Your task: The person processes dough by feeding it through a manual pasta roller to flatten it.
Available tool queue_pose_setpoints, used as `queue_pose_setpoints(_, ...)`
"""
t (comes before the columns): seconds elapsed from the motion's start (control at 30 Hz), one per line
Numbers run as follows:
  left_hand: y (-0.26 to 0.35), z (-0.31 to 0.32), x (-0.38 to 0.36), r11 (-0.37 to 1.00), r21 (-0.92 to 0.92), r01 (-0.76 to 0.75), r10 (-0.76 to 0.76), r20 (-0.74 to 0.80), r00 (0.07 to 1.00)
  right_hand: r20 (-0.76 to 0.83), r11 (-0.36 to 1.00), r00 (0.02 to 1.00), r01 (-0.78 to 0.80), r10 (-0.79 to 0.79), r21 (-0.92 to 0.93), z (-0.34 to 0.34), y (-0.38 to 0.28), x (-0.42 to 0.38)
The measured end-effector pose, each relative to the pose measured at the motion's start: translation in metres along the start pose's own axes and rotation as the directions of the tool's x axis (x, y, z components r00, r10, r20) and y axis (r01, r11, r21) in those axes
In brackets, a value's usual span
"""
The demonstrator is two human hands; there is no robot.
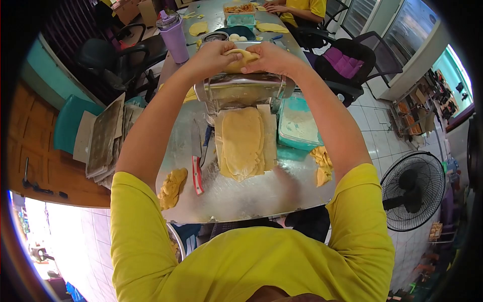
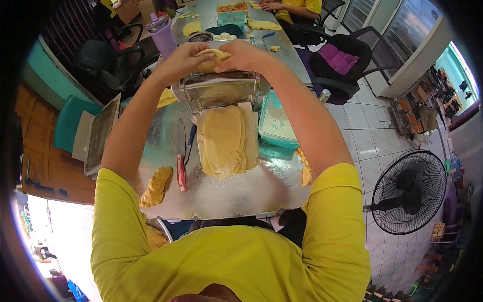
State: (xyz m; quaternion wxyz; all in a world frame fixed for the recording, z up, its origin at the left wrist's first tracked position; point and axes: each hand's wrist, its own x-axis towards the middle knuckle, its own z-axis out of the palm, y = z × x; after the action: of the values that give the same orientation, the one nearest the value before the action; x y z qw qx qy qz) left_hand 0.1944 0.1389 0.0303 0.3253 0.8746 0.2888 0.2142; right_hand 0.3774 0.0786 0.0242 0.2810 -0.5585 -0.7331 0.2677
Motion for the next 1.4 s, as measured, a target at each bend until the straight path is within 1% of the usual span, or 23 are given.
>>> queue_pose_setpoints(0.07,0.008,0.000,-0.009,0.982,0.176,-0.063,0.072,-0.040,0.997,0.013,0.996,0.998,-0.054,0.055,-0.066,-0.002,-0.012,-0.006)
queue_pose_setpoints(0.1,0.013,0.002,-0.017,0.983,0.175,-0.060,0.068,-0.038,0.997,0.017,0.986,0.994,-0.103,0.106,-0.132,-0.003,-0.019,-0.008)
queue_pose_setpoints(0.17,0.024,0.014,-0.037,0.974,0.141,-0.179,0.223,-0.422,0.879,-0.008,0.971,0.995,-0.103,0.103,-0.214,0.004,-0.017,-0.005)
queue_pose_setpoints(0.2,0.027,0.022,-0.046,0.973,0.141,-0.180,0.224,-0.420,0.880,-0.036,0.949,0.995,-0.102,0.096,-0.298,0.006,-0.014,-0.004)
queue_pose_setpoints(0.23,0.028,0.034,-0.056,0.980,0.040,-0.196,0.188,-0.519,0.834,-0.037,0.949,0.995,-0.103,0.096,-0.298,0.010,-0.008,-0.003)
queue_pose_setpoints(0.27,0.028,0.047,-0.066,0.974,-0.059,-0.220,0.139,-0.610,0.780,-0.085,0.932,0.996,-0.004,-0.029,-0.362,0.015,-0.002,-0.003)
queue_pose_setpoints(0.3,0.026,0.066,-0.079,0.959,-0.195,-0.205,0.068,-0.544,0.837,-0.122,0.898,0.980,0.092,-0.158,-0.430,0.018,0.002,-0.002)
queue_pose_setpoints(0.33,0.018,0.085,-0.086,0.928,-0.328,-0.175,0.003,-0.464,0.886,-0.116,0.898,0.980,0.094,-0.159,-0.430,0.019,0.002,-0.002)
queue_pose_setpoints(0.37,0.004,0.104,-0.085,0.928,-0.331,-0.172,-0.002,-0.466,0.885,-0.182,0.914,0.970,0.078,-0.162,-0.397,0.020,0.002,-0.003)
queue_pose_setpoints(0.43,-0.017,0.138,-0.083,0.742,-0.667,0.067,-0.324,-0.270,0.907,-0.240,0.929,0.958,0.061,-0.157,-0.365,0.023,0.000,-0.007)
queue_pose_setpoints(0.47,-0.023,0.148,-0.080,0.738,-0.671,0.066,-0.329,-0.272,0.904,-0.239,0.920,0.960,0.044,-0.147,-0.390,0.024,-0.002,-0.009)
queue_pose_setpoints(0.53,-0.028,0.156,-0.068,0.567,-0.823,-0.027,-0.516,-0.380,0.768,-0.227,0.909,0.963,0.037,-0.143,-0.416,0.029,-0.005,-0.008)
queue_pose_setpoints(0.57,-0.031,0.159,-0.061,0.565,-0.825,-0.031,-0.519,-0.384,0.763,-0.205,0.862,0.965,0.038,-0.162,-0.505,0.032,-0.007,-0.007)
queue_pose_setpoints(0.6,-0.034,0.164,-0.054,0.559,-0.818,-0.135,-0.513,-0.470,0.718,-0.184,0.807,0.967,0.035,-0.176,-0.589,0.034,-0.007,-0.006)
queue_pose_setpoints(0.63,-0.036,0.167,-0.047,0.552,-0.800,-0.234,-0.508,-0.545,0.667,-0.185,0.806,0.968,0.031,-0.173,-0.590,0.037,-0.007,-0.005)
queue_pose_setpoints(0.67,-0.038,0.171,-0.041,0.549,-0.803,-0.233,-0.507,-0.541,0.671,-0.186,0.796,0.968,0.020,-0.166,-0.604,0.040,-0.006,-0.004)
queue_pose_setpoints(0.73,-0.041,0.176,-0.030,0.580,-0.767,-0.276,-0.541,-0.615,0.573,-0.190,0.785,0.969,0.005,-0.156,-0.620,0.042,-0.009,-0.004)
queue_pose_setpoints(0.83,-0.053,0.174,-0.026,0.628,-0.763,-0.152,-0.528,-0.562,0.637,-0.195,0.803,0.974,-0.025,-0.114,-0.596,0.043,-0.010,-0.006)
queue_pose_setpoints(0.93,-0.061,0.175,-0.025,0.603,-0.762,-0.237,-0.494,-0.590,0.639,-0.242,0.801,0.955,-0.010,-0.169,-0.598,0.046,-0.005,-0.008)
queue_pose_setpoints(1.17,-0.052,0.174,-0.038,0.630,-0.735,-0.249,-0.501,-0.630,0.593,-0.291,0.837,0.918,0.073,-0.269,-0.543,0.050,0.003,-0.004)
queue_pose_setpoints(1.27,-0.045,0.180,-0.043,0.577,-0.734,-0.358,-0.466,-0.656,0.594,-0.331,0.850,0.889,0.110,-0.316,-0.514,0.052,0.007,-0.003)
queue_pose_setpoints(1.33,-0.051,0.181,-0.042,0.316,-0.807,-0.499,-0.451,-0.591,0.669,-0.330,0.852,0.885,0.126,-0.328,-0.509,0.050,0.000,-0.003)
queue_pose_setpoints(1.4,-0.057,0.181,-0.039,0.288,-0.828,-0.480,-0.493,-0.558,0.667,-0.268,0.895,0.951,0.022,-0.157,-0.446,0.047,-0.010,-0.007)
